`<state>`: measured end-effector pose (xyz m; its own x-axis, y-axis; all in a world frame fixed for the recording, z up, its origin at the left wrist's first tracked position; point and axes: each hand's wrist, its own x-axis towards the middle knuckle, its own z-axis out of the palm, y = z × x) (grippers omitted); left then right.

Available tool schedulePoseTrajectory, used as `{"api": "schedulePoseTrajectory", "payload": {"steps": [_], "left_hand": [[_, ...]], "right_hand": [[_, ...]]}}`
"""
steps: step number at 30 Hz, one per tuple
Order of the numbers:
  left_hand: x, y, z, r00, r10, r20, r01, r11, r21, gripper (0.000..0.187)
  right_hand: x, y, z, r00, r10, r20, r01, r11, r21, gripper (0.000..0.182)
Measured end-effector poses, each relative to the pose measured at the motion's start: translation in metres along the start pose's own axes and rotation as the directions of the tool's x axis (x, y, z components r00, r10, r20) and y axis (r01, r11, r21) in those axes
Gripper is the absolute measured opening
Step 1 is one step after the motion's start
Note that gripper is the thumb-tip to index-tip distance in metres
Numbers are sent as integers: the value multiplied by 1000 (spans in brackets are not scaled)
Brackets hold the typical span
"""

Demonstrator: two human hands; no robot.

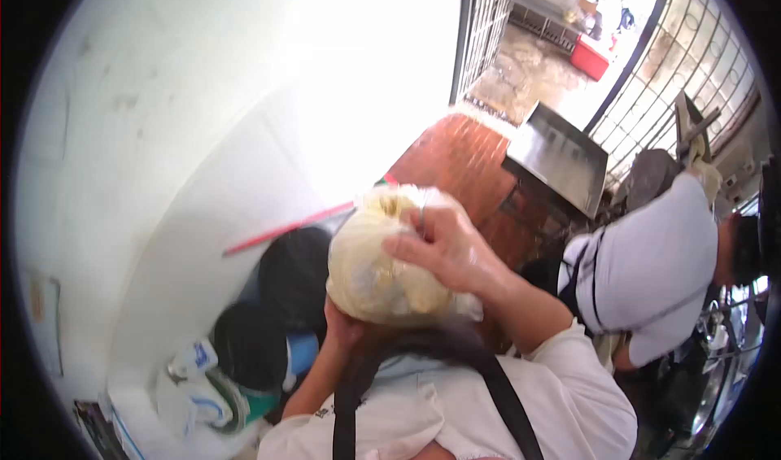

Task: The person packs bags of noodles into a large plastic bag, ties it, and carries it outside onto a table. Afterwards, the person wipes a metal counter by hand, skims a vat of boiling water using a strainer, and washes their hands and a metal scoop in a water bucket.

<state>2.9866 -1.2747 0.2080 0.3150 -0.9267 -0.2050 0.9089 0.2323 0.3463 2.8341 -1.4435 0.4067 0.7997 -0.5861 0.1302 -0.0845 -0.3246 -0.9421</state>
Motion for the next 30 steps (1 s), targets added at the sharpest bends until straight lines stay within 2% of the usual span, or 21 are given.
{"api": "schedulePoseTrajectory", "payload": {"steps": [1,2,3,5,7,9,12,15,18,20,21,24,26,28,30], "left_hand": [[36,-3,10,1000,18,-23,-17,999,52,63],[67,-7,21,998,32,-58,-26,994,102,62],[97,-8,38,999,-5,-53,7,999,37,61],[152,-4,61,996,69,50,-81,947,309,58],[220,4,69,994,65,87,-91,935,342,60],[290,11,74,999,-28,23,24,987,161,67],[405,21,91,994,-39,106,9,962,274,66],[536,25,83,993,-61,104,19,931,365,66],[665,26,106,970,-223,98,195,952,236,66],[739,20,145,953,-293,81,273,942,197,55],[777,15,170,942,-325,81,306,934,185,49],[880,-9,230,917,-353,188,274,897,348,49],[958,-32,237,909,-339,242,186,849,494,52],[1055,-67,239,895,-402,192,297,859,416,64],[1129,-98,270,868,-399,295,150,777,611,62]], "right_hand": [[27,-11,-27,991,120,55,-114,988,-102,49],[54,-2,-47,990,126,55,-122,989,-80,49],[82,11,-66,990,131,51,-128,990,-57,50],[135,43,-98,987,147,64,-144,989,-39,51],[186,64,-125,989,122,85,-118,992,-53,47],[236,82,-155,991,102,90,-96,993,-68,45],[318,114,-206,989,111,95,-109,994,-26,45],[397,144,-266,988,149,45,-148,989,-25,46],[473,171,-337,982,188,-25,-188,982,6,47],[513,181,-394,977,194,-90,-195,981,-11,45],[530,187,-425,974,185,-129,-189,982,-21,45],[586,226,-503,951,188,-244,-185,982,34,45],[624,259,-555,947,198,-254,-191,980,55,47],[666,293,-617,944,175,-280,-182,983,2,48],[708,329,-685,948,152,-280,-153,988,18,49]]}}
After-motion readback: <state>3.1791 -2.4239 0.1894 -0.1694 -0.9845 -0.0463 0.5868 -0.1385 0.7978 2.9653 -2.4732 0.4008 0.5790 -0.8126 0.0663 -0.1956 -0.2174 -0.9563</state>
